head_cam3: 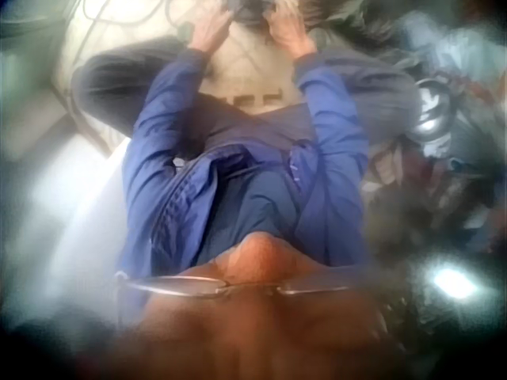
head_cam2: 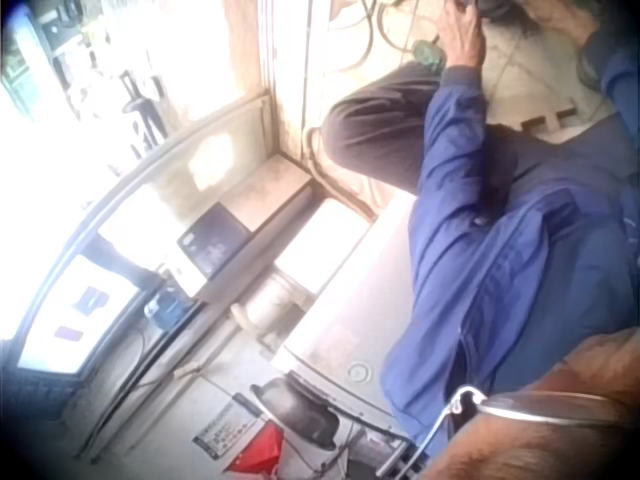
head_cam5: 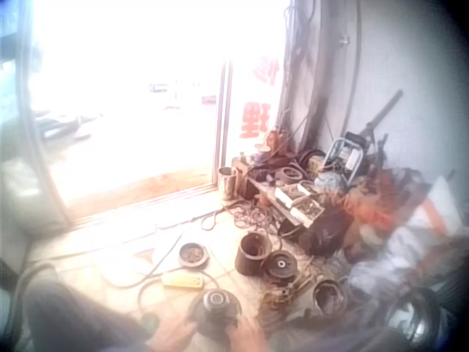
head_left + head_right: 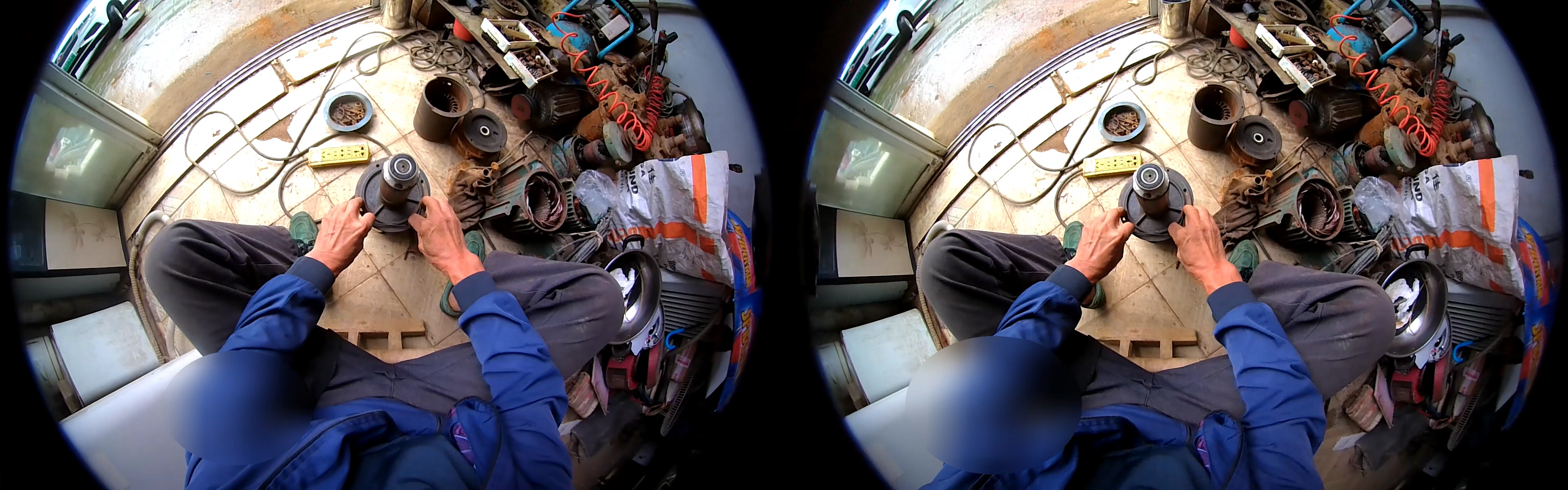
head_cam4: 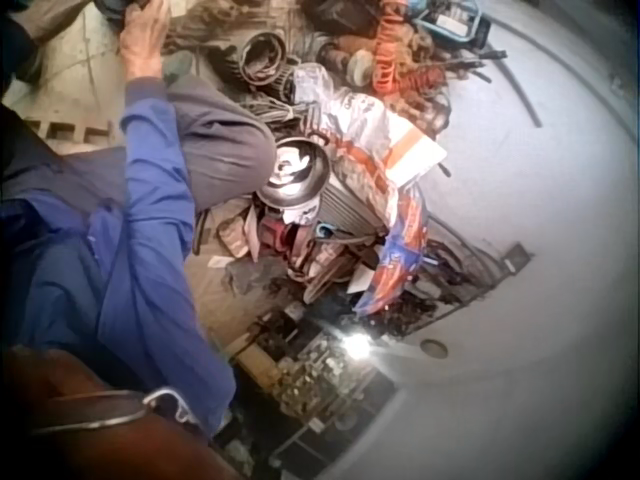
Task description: The person sits on the floor of a cluttered workshop and assembles an electric motor. They insert a cylindrical rotor into a stator housing, align the components, and secure them with a metal ring and a small screw. The person also briefly walks to a workbench to retrieve a small part before returning to the floor to continue the assembly.
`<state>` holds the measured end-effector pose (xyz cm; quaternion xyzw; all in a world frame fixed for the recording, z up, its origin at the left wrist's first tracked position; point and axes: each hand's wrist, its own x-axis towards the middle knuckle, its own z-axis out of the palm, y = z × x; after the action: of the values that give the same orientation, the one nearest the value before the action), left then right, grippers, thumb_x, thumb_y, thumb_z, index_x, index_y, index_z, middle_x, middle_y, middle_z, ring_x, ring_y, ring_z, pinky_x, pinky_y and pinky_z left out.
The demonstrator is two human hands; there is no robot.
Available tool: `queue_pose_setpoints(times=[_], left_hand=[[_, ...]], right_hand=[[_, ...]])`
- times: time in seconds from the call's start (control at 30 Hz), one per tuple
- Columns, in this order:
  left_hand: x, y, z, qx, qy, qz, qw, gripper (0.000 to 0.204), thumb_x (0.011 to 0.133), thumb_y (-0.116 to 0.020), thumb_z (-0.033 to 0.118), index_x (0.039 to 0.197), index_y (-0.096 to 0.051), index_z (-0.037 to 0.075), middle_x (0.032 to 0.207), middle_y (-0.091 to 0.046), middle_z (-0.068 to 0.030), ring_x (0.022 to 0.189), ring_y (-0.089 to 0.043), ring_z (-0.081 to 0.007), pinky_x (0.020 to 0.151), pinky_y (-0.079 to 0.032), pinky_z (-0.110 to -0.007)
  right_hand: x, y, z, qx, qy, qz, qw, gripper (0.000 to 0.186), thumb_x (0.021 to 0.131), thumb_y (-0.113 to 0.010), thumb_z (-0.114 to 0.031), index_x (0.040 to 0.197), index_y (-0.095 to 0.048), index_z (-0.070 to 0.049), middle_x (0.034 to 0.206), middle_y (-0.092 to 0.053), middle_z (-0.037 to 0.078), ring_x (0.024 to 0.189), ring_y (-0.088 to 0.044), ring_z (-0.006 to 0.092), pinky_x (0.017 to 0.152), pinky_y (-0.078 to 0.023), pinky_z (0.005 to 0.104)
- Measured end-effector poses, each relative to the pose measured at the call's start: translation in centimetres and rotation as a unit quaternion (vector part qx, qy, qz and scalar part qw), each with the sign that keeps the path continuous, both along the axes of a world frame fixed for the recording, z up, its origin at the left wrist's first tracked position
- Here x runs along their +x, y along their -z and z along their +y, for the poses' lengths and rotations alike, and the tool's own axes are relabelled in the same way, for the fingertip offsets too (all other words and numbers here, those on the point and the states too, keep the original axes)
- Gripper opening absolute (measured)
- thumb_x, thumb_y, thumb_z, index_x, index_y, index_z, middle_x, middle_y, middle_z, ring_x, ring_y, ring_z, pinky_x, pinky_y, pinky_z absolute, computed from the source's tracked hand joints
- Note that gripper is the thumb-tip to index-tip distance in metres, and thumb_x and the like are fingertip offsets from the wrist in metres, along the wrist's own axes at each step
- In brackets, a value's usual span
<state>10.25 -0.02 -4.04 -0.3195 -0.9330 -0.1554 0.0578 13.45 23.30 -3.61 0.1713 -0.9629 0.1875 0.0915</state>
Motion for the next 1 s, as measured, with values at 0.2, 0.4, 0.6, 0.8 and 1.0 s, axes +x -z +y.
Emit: queue_pose_setpoints(times=[0.2, 0.4, 0.6, 0.8, 1.0], left_hand=[[0.4, -0.7, 0.0, -0.037, 0.025, -0.01, 0.999, 0.008, 0.083, -0.06, 0.009, 0.09, -0.062, 0.006, 0.11, -0.058, -0.019, 0.098, -0.062, -0.0332, 0.085, -0.05, -0.044], [0.9, 0.4, 0.0, -0.026, 0.016, 0.037, 0.999, 0.01, 0.083, -0.06, 0.01, 0.092, -0.063, 0.006, 0.116, -0.059, -0.0199, 0.102, -0.063, -0.033, 0.091, -0.049, -0.045], [1.1, 1.7, -0.3, 0.016, -0.004, 0.059, 0.998, 0.016, 0.085, -0.059, 0.01, 0.1, -0.064, 0.007, 0.123, -0.062, -0.0213, 0.109, -0.064, -0.0323, 0.099, -0.047, -0.045], [1.1, 1.1, -0.3, 0.034, -0.017, 0.057, 0.998, 0.022, 0.083, -0.063, 0.009, 0.105, -0.067, 0.009, 0.123, -0.064, -0.0161, 0.104, -0.064, -0.0308, 0.091, -0.05, -0.041], [3.1, 1.6, -0.1, 0.009, -0.048, 0.051, 0.997, 0.04, 0.085, -0.061, 0.009, 0.125, -0.062, 0.005, 0.134, -0.06, -0.0158, 0.118, -0.059, -0.0307, 0.103, -0.042, -0.046]], right_hand=[[0.1, -0.7, -0.9, 0.081, -0.007, -0.042, 0.996, 0.011, 0.078, -0.066, -0.005, 0.088, -0.07, -0.005, 0.111, -0.058, 0.019, 0.108, -0.056, 0.0374, 0.088, -0.049, 0.0459], [0.8, 0.5, -1.1, 0.056, 0.007, 0.053, 0.997, 0.007, 0.077, -0.066, -0.008, 0.082, -0.067, -0.004, 0.11, -0.061, 0.022, 0.111, -0.058, 0.0379, 0.092, -0.051, 0.0457], [1.3, 1.8, -1.1, 0.013, 0.032, 0.075, 0.997, 0.01, 0.076, -0.067, -0.006, 0.085, -0.068, -0.002, 0.123, -0.061, 0.026, 0.119, -0.058, 0.0404, 0.099, -0.05, 0.0467], [1.5, 0.9, -1.1, -0.021, 0.032, 0.047, 0.998, 0.016, 0.076, -0.069, -0.004, 0.092, -0.07, -0.001, 0.124, -0.06, 0.025, 0.121, -0.057, 0.0403, 0.1, -0.049, 0.0467], [2.5, 0.4, -1.4, 0.0, 0.026, 0.038, 0.999, 0.031, 0.078, -0.068, -0.003, 0.109, -0.067, 0.005, 0.126, -0.058, 0.026, 0.123, -0.054, 0.0413, 0.103, -0.046, 0.0471]])
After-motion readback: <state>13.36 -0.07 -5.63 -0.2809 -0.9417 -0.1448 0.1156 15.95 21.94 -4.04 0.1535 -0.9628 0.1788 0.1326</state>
